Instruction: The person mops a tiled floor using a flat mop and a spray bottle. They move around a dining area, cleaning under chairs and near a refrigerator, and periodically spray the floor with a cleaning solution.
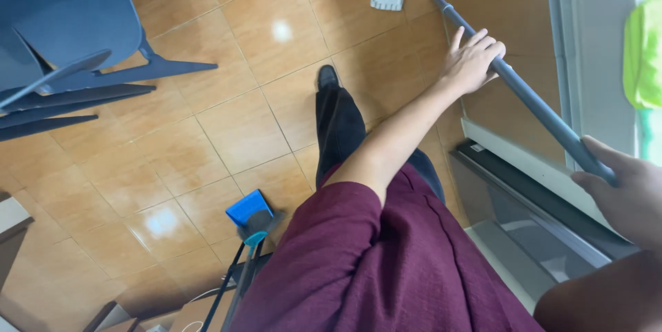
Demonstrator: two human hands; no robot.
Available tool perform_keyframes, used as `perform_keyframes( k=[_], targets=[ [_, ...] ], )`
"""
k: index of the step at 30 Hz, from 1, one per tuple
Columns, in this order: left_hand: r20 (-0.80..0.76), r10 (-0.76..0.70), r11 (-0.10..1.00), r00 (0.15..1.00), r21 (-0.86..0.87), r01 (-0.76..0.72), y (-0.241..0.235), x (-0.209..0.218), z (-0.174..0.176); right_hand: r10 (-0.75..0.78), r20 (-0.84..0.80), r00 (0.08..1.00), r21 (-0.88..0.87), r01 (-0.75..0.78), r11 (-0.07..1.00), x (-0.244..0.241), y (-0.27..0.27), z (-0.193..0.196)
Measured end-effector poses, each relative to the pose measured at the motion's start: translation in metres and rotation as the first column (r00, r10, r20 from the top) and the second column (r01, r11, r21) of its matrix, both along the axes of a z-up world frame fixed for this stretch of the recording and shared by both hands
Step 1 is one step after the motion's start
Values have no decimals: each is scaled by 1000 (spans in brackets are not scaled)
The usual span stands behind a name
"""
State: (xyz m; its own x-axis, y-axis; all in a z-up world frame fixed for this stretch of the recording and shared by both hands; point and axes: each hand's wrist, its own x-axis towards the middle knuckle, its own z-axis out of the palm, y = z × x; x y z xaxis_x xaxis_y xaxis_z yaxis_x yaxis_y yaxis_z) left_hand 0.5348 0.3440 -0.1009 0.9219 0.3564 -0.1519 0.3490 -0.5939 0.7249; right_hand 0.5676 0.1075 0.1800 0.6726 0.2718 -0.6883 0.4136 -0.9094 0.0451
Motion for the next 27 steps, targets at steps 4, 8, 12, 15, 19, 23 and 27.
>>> perform_keyframes(
  k=[4,8,12,15,19,23,27],
  targets=[
    [177,92,995,980,17,-96,75,-56,8,17,-62,998,18,-16,1000,-14,95,24],
    [240,271,952,932,75,-297,158,-146,-24,262,-237,935,-121,-296,947,-62,254,49],
    [116,392,905,912,131,-406,238,-234,-37,471,-341,814,122,-458,881,-116,335,7],
    [47,481,831,876,294,-472,276,-249,-62,563,-283,776,270,-499,824,-118,344,-47],
    [198,373,900,906,158,-405,254,-169,-91,504,-190,843,202,-468,860,-44,316,-36],
    [380,338,925,861,33,-378,198,-56,-67,246,-129,961,-40,-253,967,15,256,4],
    [325,247,966,913,-7,-259,203,33,-6,167,-25,986,-29,-167,985,46,233,20]
  ],
)
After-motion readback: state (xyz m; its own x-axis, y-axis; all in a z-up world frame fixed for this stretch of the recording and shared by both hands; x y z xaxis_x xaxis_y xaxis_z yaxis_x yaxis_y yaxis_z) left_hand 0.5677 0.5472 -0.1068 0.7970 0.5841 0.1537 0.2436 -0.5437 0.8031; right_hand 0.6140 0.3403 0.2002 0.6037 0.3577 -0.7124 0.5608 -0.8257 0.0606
